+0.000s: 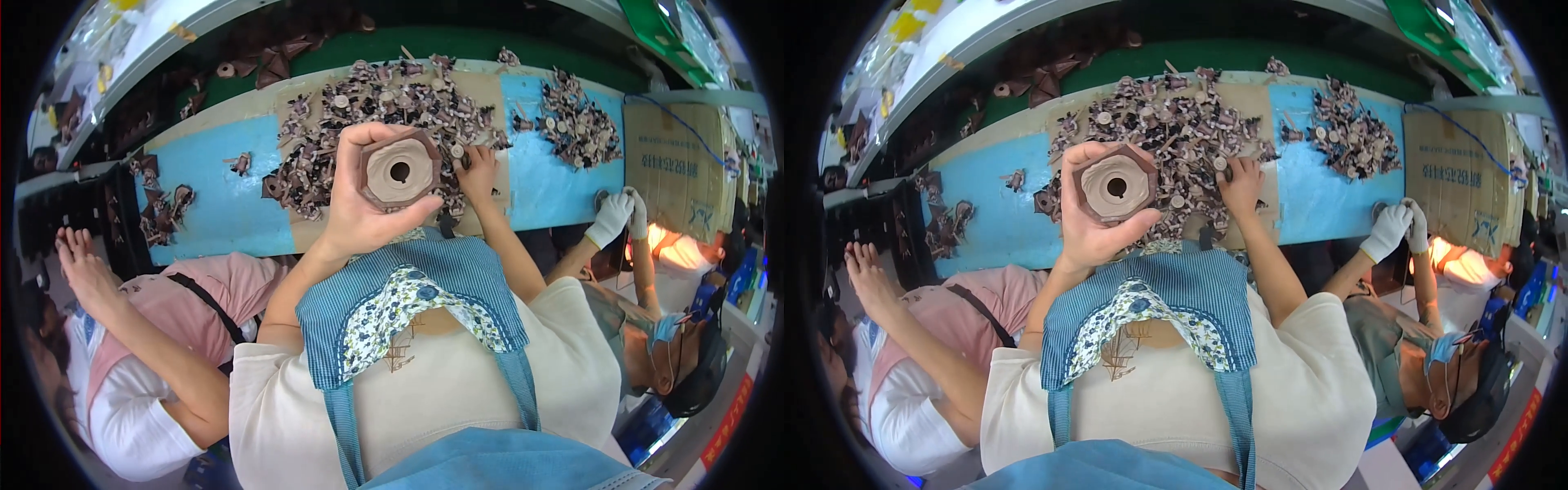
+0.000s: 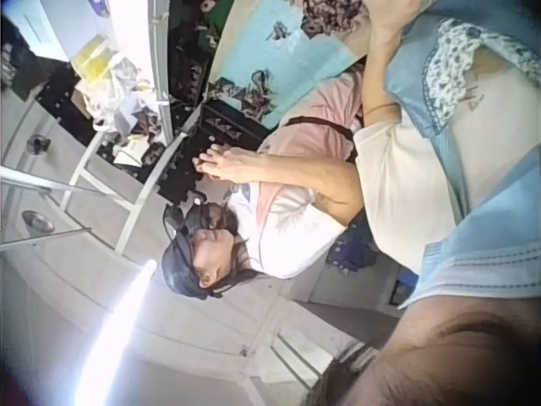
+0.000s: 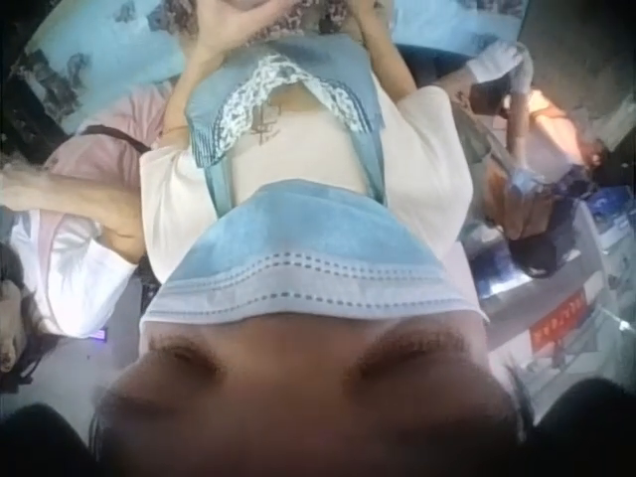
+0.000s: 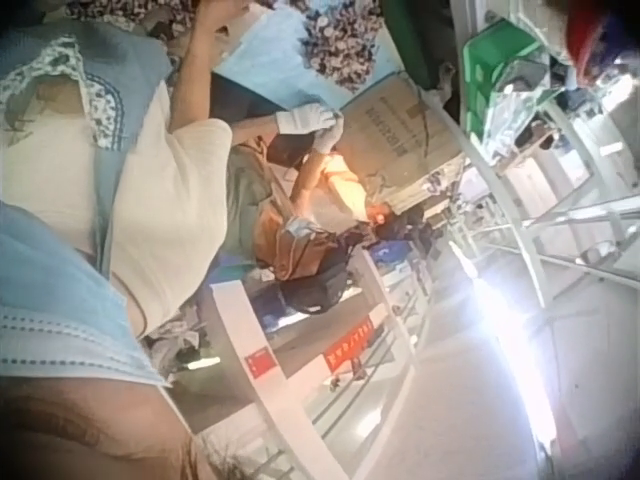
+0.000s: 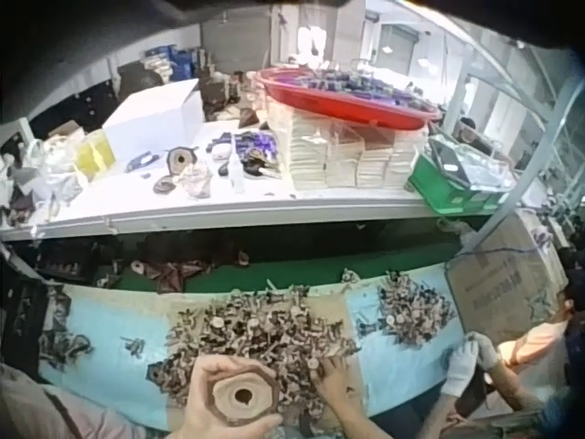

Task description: The person assembles figurines by applying glue from a bottle to figurine bases and attaching small decorative components to them.

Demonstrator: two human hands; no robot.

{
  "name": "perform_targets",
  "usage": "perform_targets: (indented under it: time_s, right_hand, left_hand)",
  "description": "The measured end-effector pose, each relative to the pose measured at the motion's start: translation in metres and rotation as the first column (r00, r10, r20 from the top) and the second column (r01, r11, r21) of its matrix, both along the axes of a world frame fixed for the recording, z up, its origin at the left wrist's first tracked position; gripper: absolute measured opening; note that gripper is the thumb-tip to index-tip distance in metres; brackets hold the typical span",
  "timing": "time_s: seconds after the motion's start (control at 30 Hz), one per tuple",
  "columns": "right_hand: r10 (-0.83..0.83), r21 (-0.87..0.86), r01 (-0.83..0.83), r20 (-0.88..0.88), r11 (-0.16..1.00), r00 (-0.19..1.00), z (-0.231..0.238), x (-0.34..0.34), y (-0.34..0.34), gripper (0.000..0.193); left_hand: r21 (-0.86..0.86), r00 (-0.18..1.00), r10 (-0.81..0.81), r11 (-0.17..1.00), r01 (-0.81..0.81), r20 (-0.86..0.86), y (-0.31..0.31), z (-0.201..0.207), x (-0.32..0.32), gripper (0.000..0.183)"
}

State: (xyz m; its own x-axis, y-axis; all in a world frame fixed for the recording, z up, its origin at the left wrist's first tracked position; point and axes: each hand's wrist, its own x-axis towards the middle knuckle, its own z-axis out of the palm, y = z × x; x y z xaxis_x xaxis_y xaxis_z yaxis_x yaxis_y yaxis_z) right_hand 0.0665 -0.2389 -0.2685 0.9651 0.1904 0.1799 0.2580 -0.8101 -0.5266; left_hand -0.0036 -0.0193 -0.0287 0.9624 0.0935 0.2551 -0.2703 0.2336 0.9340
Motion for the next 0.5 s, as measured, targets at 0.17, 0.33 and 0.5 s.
perform_targets:
  time_s: [0.17, 0.33, 0.5]
  right_hand:
    - [-0.003, 0.367, 0.033, -0.081, 0.930, 0.997, 0.004, 0.007, -0.012, 0.028]
    - [0.201, 0.792, 0.154, -0.329, 0.591, 0.923, 0.050, 0.021, -0.016, 0.019]
    - [0.242, 0.876, 0.180, -0.313, 0.447, 0.919, 0.107, 0.030, -0.002, 0.022]
  left_hand:
    - [0.074, 0.944, 0.040, 0.995, -0.067, 0.326, 0.007, 0.014, 0.017, 0.066]
    - [0.128, 0.838, 0.174, 0.952, -0.277, 0.516, 0.012, 0.021, 0.027, 0.066]
    - [0.131, 0.734, 0.269, 0.890, -0.437, 0.624, 0.015, 0.029, 0.031, 0.070]
